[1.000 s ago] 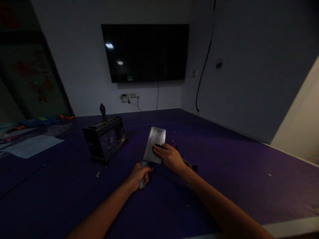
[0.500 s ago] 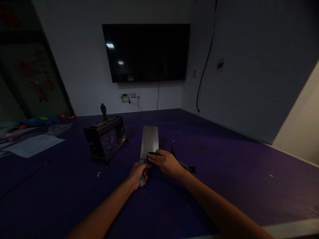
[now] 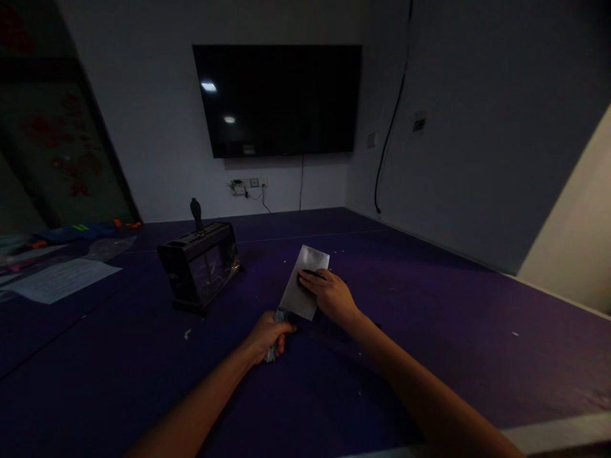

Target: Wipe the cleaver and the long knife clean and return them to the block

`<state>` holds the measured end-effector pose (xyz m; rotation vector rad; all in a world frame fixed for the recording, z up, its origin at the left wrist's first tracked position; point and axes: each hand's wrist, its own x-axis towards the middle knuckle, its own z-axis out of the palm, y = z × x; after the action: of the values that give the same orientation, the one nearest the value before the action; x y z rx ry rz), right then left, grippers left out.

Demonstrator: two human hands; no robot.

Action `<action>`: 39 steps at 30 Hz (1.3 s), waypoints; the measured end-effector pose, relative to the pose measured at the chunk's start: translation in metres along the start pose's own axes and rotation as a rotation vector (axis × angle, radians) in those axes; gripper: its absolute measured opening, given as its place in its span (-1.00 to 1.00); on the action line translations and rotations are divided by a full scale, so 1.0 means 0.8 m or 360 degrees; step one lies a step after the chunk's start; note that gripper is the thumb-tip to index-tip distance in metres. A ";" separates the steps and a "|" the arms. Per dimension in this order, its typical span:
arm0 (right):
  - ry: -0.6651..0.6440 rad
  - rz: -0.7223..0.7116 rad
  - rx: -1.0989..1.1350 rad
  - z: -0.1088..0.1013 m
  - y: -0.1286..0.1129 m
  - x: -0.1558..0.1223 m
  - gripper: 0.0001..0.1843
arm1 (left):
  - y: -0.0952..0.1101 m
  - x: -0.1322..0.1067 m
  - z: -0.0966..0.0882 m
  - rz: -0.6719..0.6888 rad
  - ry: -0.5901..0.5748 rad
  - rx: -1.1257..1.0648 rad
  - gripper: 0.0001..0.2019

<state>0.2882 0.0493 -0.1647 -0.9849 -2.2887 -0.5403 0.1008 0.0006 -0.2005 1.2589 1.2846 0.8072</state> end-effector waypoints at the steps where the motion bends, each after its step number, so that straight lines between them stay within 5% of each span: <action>1: 0.0018 0.0055 -0.0032 0.000 0.004 0.000 -0.46 | 0.000 0.000 0.000 0.0007 -0.0017 0.0018 -0.82; 10: 0.0205 0.0405 -0.0151 -0.003 0.043 -0.004 -0.42 | 0.011 -0.009 0.004 0.0038 -0.0088 0.0195 -0.88; 19: 0.0193 0.0378 -0.0178 0.003 0.041 -0.005 -0.43 | 0.007 -0.006 0.003 0.0034 -0.0091 0.0184 -0.88; 39: -0.0148 -0.0312 0.0057 0.012 -0.033 -0.005 -0.53 | 0.002 0.000 0.003 -0.0072 0.0147 -0.0114 -0.77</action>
<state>0.2671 0.0355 -0.1776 -0.7879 -2.4858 -0.5418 0.1034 0.0001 -0.1994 1.1428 1.3416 0.8798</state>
